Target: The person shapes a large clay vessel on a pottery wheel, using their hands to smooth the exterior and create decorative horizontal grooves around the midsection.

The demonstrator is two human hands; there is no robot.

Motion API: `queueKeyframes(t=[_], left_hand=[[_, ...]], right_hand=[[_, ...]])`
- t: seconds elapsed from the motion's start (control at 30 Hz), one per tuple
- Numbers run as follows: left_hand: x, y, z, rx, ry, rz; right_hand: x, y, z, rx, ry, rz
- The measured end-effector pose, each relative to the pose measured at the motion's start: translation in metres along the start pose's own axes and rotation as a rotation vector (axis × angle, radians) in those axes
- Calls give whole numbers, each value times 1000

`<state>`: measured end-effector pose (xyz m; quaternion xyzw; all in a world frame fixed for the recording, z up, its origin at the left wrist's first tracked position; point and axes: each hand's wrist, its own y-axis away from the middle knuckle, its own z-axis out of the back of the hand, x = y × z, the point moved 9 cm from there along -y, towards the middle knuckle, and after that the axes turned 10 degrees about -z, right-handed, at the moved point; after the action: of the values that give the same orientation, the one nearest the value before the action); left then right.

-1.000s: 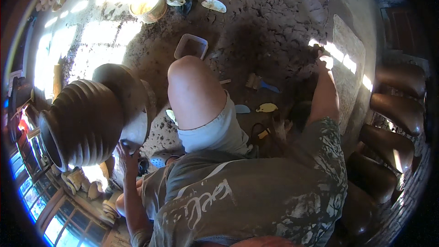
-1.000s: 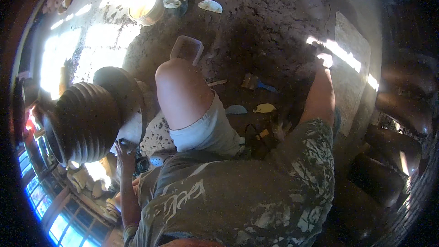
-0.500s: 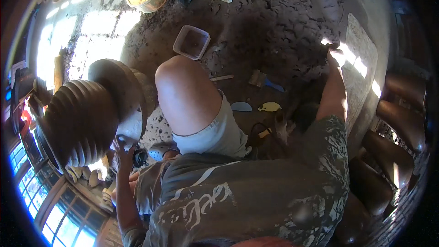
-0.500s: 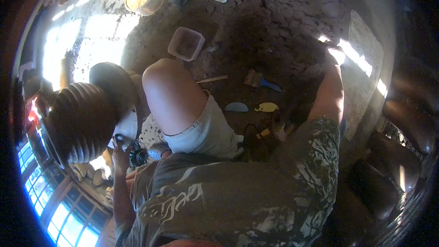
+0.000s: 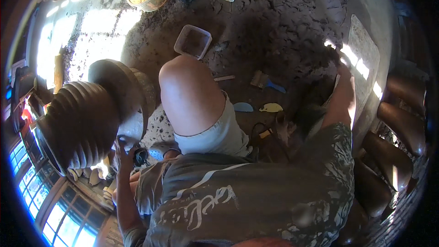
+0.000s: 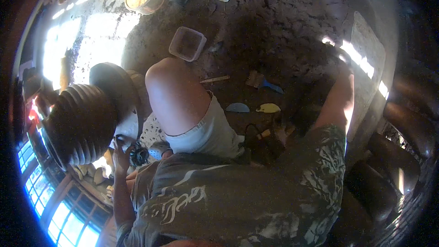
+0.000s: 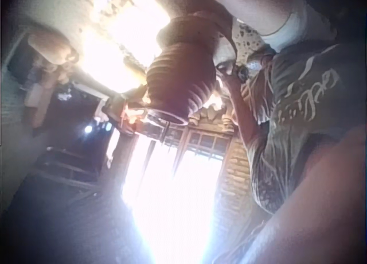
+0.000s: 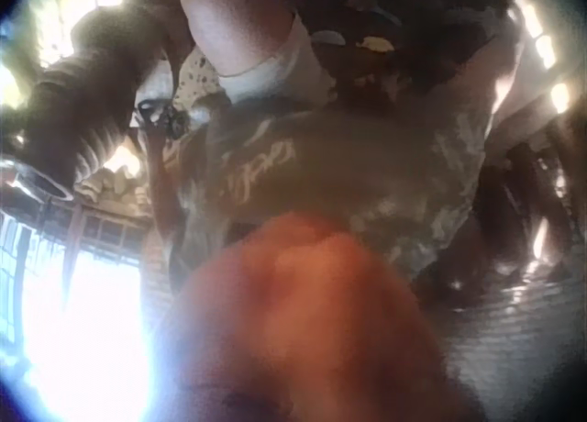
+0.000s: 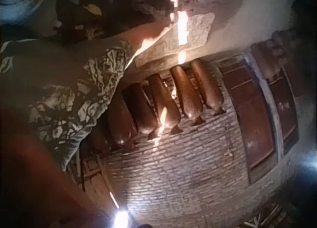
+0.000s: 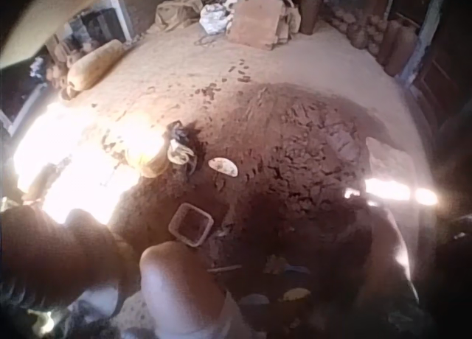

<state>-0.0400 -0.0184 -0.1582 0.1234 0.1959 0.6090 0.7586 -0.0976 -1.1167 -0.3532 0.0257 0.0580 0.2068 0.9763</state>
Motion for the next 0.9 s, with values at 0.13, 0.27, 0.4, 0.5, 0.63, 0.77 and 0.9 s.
queueKeyframes(t=[0.13,0.27,0.4,0.5,0.63,0.77,0.9], left_hand=[[-6,-7,4,44,-15,33],[5,9,-19,-20,15,107],[-20,-18,7,22,54,161],[-22,-14,1,26,71,169],[-10,-1,-18,-4,70,175],[9,1,-35,-18,93,145],[-76,-10,23,144,185,162]], right_hand=[[-4,-6,-2,24,-16,-16],[37,-17,13,10,-84,21],[-15,14,9,42,-234,-80],[-16,30,24,58,-476,-131],[18,72,39,270,-1119,-215],[97,149,80,661,-1783,-157],[187,252,170,756,-1798,215]])
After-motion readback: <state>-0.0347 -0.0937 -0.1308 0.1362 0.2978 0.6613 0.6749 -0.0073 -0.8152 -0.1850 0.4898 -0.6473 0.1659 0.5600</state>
